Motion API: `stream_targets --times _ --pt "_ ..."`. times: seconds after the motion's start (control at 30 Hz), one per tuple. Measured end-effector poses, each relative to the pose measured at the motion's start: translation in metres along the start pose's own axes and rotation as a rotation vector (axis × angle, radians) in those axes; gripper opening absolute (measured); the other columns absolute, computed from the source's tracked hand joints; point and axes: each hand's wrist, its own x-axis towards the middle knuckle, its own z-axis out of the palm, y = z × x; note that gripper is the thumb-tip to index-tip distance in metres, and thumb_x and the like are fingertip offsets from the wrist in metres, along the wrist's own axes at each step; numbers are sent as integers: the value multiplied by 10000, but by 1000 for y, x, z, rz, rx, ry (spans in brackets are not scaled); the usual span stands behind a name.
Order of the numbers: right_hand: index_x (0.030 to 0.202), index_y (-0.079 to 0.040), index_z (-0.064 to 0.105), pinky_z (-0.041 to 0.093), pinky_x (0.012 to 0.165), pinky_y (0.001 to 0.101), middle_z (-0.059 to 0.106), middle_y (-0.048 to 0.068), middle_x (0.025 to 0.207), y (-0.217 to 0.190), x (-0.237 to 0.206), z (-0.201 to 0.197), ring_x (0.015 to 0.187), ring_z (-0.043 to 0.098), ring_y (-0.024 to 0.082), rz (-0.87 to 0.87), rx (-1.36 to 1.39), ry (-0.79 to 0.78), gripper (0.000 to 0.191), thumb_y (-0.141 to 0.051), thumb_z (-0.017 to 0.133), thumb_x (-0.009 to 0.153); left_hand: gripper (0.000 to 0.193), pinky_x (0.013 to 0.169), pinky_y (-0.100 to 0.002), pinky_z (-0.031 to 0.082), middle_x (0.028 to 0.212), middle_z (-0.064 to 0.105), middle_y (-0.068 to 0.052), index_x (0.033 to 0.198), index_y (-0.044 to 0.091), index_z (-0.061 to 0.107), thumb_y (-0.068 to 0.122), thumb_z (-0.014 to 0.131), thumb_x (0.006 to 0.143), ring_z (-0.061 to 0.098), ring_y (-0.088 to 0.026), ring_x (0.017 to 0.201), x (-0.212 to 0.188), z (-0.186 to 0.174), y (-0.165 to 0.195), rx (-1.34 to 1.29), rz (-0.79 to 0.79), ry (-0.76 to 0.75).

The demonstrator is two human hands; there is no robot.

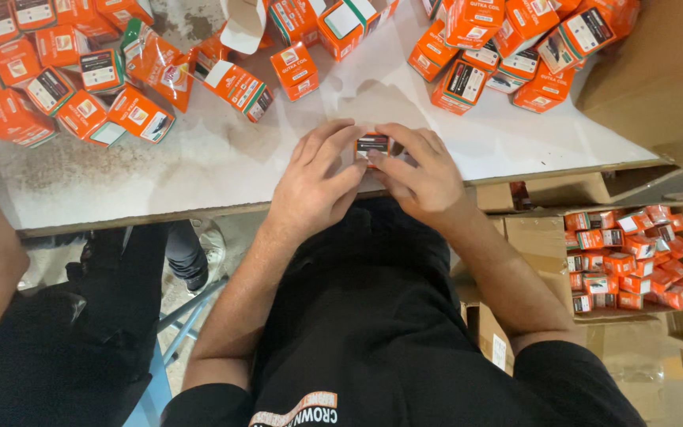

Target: The person picks a flat white paper carton from the table, opens and folds it into shape, places a small orange-wrapped item inside, closes the carton, and sets the finished box onto a pile on the table, repeating this cycle with more boxes.

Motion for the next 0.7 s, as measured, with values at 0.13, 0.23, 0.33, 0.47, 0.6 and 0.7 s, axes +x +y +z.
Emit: stream_targets --times 0.13,0.23,0.33,0.47,0.6,0.7 --pt "1173 -64 708 484 1024 476 605 138 1372 7 -32 -28 1157 590 337 123 -184 64 338 -36 821 855 329 1023 -470 527 1359 582 -171 1162 89 688 91 796 851 597 -382 1232 -1 -2 4 -92 -87 45" --pt "1235 -135 754 392 1114 510 550 145 1465 25 -56 -60 1290 443 413 274 -417 148 349 -51 836 907 317 1027 -434 551 1334 608 -146 1196 84 665 61 780 902 633 -346 1237 5 -4 -3 -221 -172 107" --pt "1278 -184 758 359 1177 482 496 108 1484 54 -60 -68 1377 375 376 390 -534 187 249 -110 838 1054 307 1029 -429 564 1337 615 -123 1235 86 665 -15 722 951 646 -344 1237 26 -20 -45 -50 -158 186" --pt "1325 -103 716 343 1171 553 454 176 1476 78 -52 -55 1342 364 401 319 -570 281 309 -149 793 1029 317 952 -491 543 1233 681 -129 1183 74 721 -50 671 895 637 -377 1181 70 -67 -140 436 -84 176" --pt "1339 -15 687 364 1123 542 524 162 1411 73 -59 -51 1329 443 387 323 -495 486 272 -131 743 1099 338 816 -478 537 1085 742 -146 1116 75 750 -14 671 800 686 -348 1044 81 -107 -194 461 -302 -148" --pt "1313 19 680 391 1107 523 572 165 1367 70 -64 -48 1268 484 378 328 -442 532 225 -127 679 1142 396 820 -455 539 1011 750 -133 1057 46 712 328 857 819 700 -317 945 78 -112 -207 272 -636 -476"
